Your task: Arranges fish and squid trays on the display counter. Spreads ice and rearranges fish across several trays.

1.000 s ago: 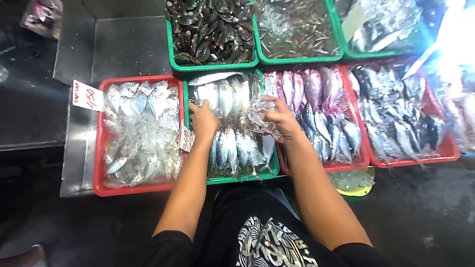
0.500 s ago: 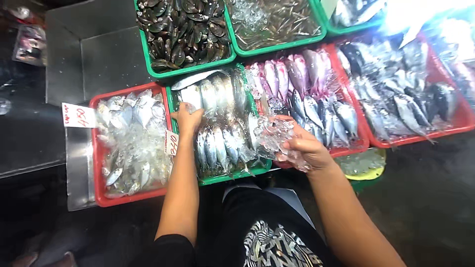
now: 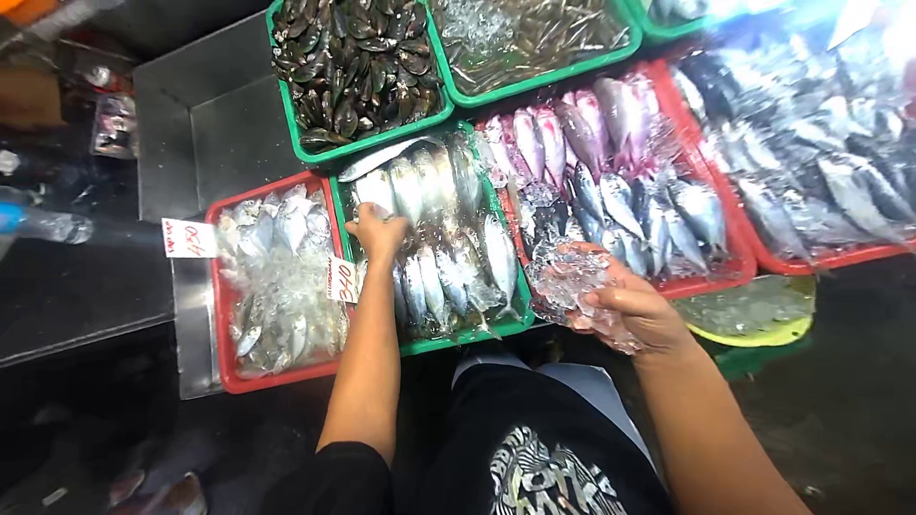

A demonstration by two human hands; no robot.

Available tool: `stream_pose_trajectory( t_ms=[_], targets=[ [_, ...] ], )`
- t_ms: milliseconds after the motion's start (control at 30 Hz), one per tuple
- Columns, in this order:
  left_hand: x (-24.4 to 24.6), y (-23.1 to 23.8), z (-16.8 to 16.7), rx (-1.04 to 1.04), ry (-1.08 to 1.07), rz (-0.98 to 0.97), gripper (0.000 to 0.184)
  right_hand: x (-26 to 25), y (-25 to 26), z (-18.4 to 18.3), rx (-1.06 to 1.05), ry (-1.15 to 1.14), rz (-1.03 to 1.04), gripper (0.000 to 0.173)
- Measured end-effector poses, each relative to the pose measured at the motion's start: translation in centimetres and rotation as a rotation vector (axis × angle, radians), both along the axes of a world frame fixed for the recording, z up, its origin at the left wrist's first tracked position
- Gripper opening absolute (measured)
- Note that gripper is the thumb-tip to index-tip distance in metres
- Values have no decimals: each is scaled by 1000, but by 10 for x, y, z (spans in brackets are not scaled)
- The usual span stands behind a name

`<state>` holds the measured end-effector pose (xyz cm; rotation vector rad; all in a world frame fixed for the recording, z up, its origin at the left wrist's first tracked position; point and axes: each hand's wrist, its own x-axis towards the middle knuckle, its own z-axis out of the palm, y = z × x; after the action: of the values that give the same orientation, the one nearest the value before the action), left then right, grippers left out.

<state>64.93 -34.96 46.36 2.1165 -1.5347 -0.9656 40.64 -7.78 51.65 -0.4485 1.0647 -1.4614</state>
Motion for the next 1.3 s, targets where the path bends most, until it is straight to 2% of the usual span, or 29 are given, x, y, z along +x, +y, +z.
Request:
stream_pose_trajectory(
  t_ms=[100,233,300,367,467,533,633,733,800,867,933,1000,1100,1200,1300],
  targets=[
    [11,-8,-2,-16,211,83,69,-7,3,7,-54,-56,21,66],
    [-6,13,38,-25,596,31,61,-36,34,14,-170,-184,7,60],
    [-36,34,62,-8,808,-86,49,-64,67,11,-213,-189,-58,64],
    [-78,69,87,6,920,-279,44,-99,107,5,-249,-158,-137,68],
    [-147,143,106,145,1004,-580,53,-156,176,-8,-179,-53,-350,67],
    [-196,199,104,274,1044,-734,62,-196,219,-25,-61,42,-533,63],
    [-276,285,78,424,942,-998,63,-257,268,-74,153,102,-727,58],
    [-373,362,16,546,675,-1224,60,-316,293,-144,397,50,-790,55],
    [-434,399,-48,700,567,-1177,54,-345,299,-192,428,-68,-761,49],
    [-480,418,-112,742,448,-1041,50,-359,300,-227,424,-193,-719,45],
    [-515,421,-157,622,281,-945,60,-373,296,-249,445,-232,-672,50],
    [-530,421,-186,506,174,-871,77,-385,296,-269,520,-120,-611,63],
    [-535,415,-197,425,122,-842,86,-396,290,-277,743,307,-442,74],
    [-533,413,-187,453,69,-873,87,-391,289,-259,958,782,-235,60],
    [-522,425,-158,537,11,-929,71,-377,303,-248,1020,1051,-130,65]
  ],
)
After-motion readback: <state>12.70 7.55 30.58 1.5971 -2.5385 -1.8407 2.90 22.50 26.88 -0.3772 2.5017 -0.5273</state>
